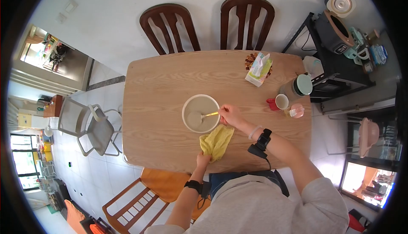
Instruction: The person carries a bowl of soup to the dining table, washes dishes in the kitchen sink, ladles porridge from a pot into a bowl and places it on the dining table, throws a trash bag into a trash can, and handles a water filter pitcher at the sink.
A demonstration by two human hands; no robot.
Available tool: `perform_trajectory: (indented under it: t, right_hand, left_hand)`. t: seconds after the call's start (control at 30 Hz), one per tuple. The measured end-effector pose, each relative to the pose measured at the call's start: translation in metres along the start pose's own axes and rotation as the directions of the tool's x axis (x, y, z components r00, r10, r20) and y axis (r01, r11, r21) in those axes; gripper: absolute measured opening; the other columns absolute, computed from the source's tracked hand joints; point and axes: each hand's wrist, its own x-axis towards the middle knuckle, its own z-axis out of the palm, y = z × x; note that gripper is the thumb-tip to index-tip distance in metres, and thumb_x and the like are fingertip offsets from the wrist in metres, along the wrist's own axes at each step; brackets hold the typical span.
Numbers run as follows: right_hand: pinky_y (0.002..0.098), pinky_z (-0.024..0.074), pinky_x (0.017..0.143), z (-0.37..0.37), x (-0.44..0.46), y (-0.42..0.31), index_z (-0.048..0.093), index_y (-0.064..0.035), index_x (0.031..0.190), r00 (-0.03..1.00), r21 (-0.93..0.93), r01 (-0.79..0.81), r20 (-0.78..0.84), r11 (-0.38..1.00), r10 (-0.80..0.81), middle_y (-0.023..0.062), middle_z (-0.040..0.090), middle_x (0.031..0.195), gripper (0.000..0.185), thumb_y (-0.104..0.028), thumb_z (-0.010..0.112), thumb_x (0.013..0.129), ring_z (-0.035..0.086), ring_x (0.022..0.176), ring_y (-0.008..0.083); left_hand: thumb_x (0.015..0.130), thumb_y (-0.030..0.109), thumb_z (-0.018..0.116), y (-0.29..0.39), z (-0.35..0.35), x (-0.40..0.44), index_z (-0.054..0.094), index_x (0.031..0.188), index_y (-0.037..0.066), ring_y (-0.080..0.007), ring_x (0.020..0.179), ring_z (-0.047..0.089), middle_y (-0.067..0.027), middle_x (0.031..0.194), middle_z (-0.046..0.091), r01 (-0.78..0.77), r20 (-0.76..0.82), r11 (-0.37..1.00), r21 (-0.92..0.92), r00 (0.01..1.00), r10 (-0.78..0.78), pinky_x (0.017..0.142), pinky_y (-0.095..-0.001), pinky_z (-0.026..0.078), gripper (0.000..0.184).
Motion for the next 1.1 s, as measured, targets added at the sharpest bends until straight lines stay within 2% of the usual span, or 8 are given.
perform_trajectory:
  t: [0.13,0.23,0.33,0.53,0.63,0.83,0.93,1.1]
  right_hand:
    - [0.0298,0.0429,0.048,0.001,0.004,-0.008,0.057,-0.0013,0.081,0.944,-0.257,0.303,-0.049,0.918,-0.325,0.0088,0.06,0.062,0.014,-0.015,0.055,0.085,0.054,0.05,0.0193]
    - [0.0338,0.0448,0.054,-0.001,-0.004,-0.04,0.057,-0.0024,0.085,0.915,-0.399,0.374,0.009,0.837,-0.404,0.0115,0.059,0.069,0.012,-0.015,0.055,0.086,0.057,0.06,0.0277]
    - [0.0347,0.0461,0.055,-0.004,0.011,-0.032,0.058,-0.0017,0.092,0.698,-0.566,0.638,0.139,0.522,-0.703,0.0106,0.057,0.076,0.013,-0.014,0.056,0.087,0.058,0.064,0.0236]
    - [0.0374,0.0482,0.06,-0.008,0.023,-0.024,0.059,-0.0036,0.102,0.717,-0.598,0.651,0.281,0.468,-0.638,0.0132,0.058,0.086,0.018,-0.009,0.055,0.085,0.059,0.07,0.0303]
    - [0.0409,0.0461,0.062,-0.012,0.023,-0.016,0.057,-0.0006,0.092,0.799,-0.517,0.581,0.215,0.629,-0.561,0.0157,0.057,0.084,0.014,-0.011,0.054,0.084,0.058,0.073,0.0332]
    - [0.0406,0.0427,0.055,-0.03,0.012,-0.016,0.055,-0.0019,0.075,0.778,-0.674,0.549,0.197,0.493,-0.597,0.0149,0.056,0.078,0.012,-0.011,0.055,0.082,0.053,0.064,0.0338]
    - [0.0424,0.0454,0.062,-0.034,0.01,-0.013,0.059,-0.0004,0.074,0.857,-0.676,0.459,0.165,0.577,-0.488,0.0181,0.056,0.071,0.012,-0.009,0.054,0.079,0.055,0.071,0.0374]
    - [0.0356,0.0463,0.049,-0.028,-0.006,-0.011,0.063,0.0022,0.077,0.968,-0.527,0.227,0.028,0.819,-0.25,0.0158,0.06,0.063,0.013,-0.008,0.055,0.078,0.059,0.052,0.0248]
  left_hand:
    - [0.054,0.007,0.062,0.002,-0.002,0.001,0.062,0.091,-0.002,-0.024,0.077,0.061,-0.0126,0.083,0.064,0.012,0.017,1.0,-0.001,1.0,-0.012,0.067,-0.0333,0.048,0.038]
    - [0.054,0.007,0.063,0.007,-0.004,-0.003,0.062,0.093,-0.002,-0.0243,0.079,0.062,-0.0129,0.085,0.064,0.029,0.024,1.0,-0.009,0.999,-0.029,0.068,-0.0336,0.049,0.039]
    - [0.055,0.007,0.063,0.01,-0.005,-0.004,0.062,0.095,-0.001,-0.0242,0.08,0.061,-0.0129,0.086,0.064,0.035,0.037,0.999,0.014,0.999,-0.035,0.068,-0.0336,0.048,0.041]
    - [0.055,0.006,0.063,-0.001,-0.002,0.004,0.062,0.095,0.0,-0.0239,0.078,0.06,-0.0126,0.085,0.064,0.01,0.043,1.0,-0.028,0.999,-0.009,0.068,-0.0336,0.048,0.041]
    - [0.054,0.006,0.062,0.002,-0.004,0.003,0.061,0.095,0.0,-0.0244,0.078,0.06,-0.0128,0.085,0.064,0.01,0.055,1.0,-0.02,0.998,-0.009,0.068,-0.0338,0.048,0.042]
    - [0.054,0.005,0.062,0.017,-0.012,-0.006,0.061,0.096,-0.001,-0.0249,0.079,0.06,-0.0131,0.086,0.064,0.016,0.09,1.0,0.004,0.996,-0.016,0.069,-0.0343,0.048,0.042]
    - [0.055,0.005,0.062,0.0,-0.005,0.009,0.062,0.095,-0.002,-0.0248,0.079,0.061,-0.0131,0.086,0.063,0.025,0.076,1.0,0.002,0.997,-0.025,0.069,-0.0342,0.048,0.042]
    - [0.056,0.005,0.062,-0.001,-0.004,0.012,0.061,0.096,-0.004,-0.0246,0.08,0.061,-0.0136,0.087,0.063,0.03,0.089,1.0,0.001,0.996,-0.03,0.069,-0.0336,0.049,0.041]
